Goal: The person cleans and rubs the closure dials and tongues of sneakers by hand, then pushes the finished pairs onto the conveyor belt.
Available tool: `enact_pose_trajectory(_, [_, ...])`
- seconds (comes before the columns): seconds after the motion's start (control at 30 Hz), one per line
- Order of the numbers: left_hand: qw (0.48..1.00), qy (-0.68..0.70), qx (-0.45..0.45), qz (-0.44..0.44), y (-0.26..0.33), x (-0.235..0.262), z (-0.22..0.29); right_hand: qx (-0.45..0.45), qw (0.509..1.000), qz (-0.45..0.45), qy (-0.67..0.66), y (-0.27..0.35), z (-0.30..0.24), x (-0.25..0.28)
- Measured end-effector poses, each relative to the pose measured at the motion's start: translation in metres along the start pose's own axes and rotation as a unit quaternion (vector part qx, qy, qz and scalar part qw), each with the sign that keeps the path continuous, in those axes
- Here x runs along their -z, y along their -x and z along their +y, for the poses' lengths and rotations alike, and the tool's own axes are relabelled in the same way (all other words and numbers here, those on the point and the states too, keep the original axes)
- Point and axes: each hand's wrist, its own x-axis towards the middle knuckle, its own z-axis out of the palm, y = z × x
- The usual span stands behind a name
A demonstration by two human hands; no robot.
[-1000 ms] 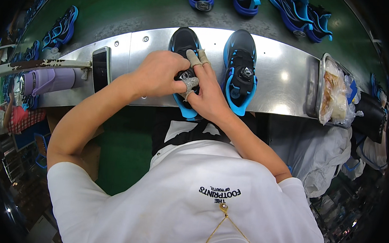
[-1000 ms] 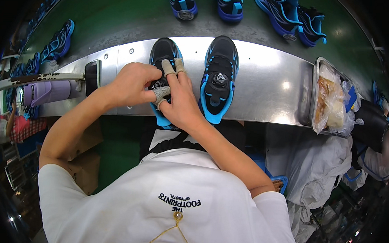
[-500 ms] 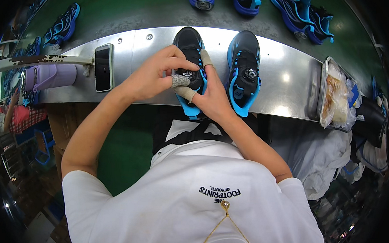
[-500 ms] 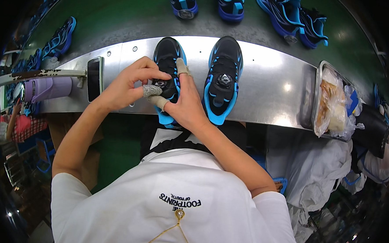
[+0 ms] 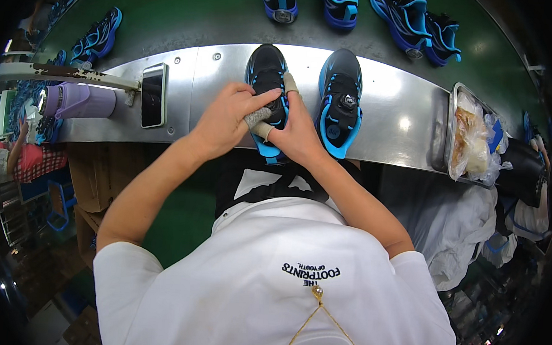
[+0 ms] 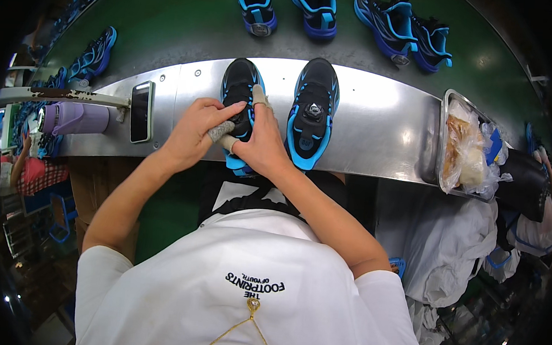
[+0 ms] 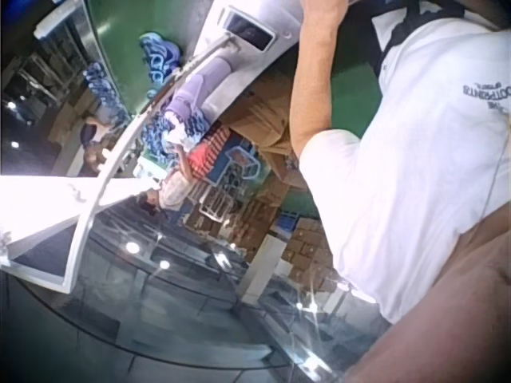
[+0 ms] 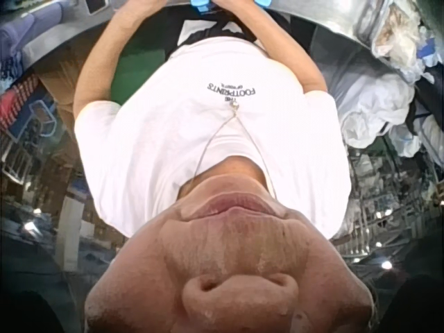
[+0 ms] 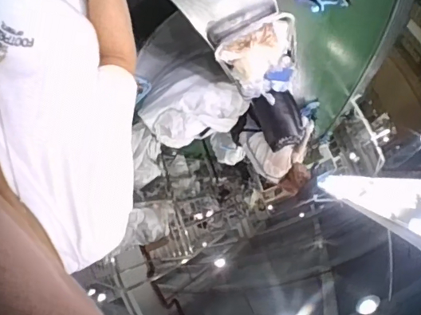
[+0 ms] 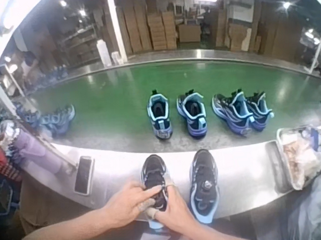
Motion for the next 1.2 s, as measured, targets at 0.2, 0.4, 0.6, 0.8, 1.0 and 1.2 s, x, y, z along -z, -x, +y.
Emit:
enact_pose_trajectory(0.2, [0.998,0.055,0.018,0.023,0.015,-0.004,0.009,-0.012,1.000,-0.009,-0.015,0.002,0.004,0.000])
enact_pose_trajectory(0.4, [0.986,-0.062,0.029,0.149,0.017,-0.019,0.023,-0.007,1.000,-0.021,0.004,0.001,0.007,0.001])
enact_pose_trajectory(0.6, [0.985,-0.075,0.004,0.154,0.020,-0.028,0.033,0.007,0.999,0.019,0.049,-0.001,0.007,-0.008])
enact_pose_trajectory(0.8, [0.986,-0.042,0.007,0.159,0.022,-0.029,0.029,-0.008,0.999,0.018,0.045,0.008,0.001,-0.001])
enact_pose_trajectory(1.0, [0.979,0.026,0.039,0.196,0.059,-0.018,0.066,0.155,0.987,0.015,0.038,0.049,-0.078,0.081])
enact_pose_trajectory(1.2, [0.990,-0.131,-0.054,0.016,0.023,-0.053,0.079,-0.185,0.973,0.129,-0.041,0.024,0.010,0.106])
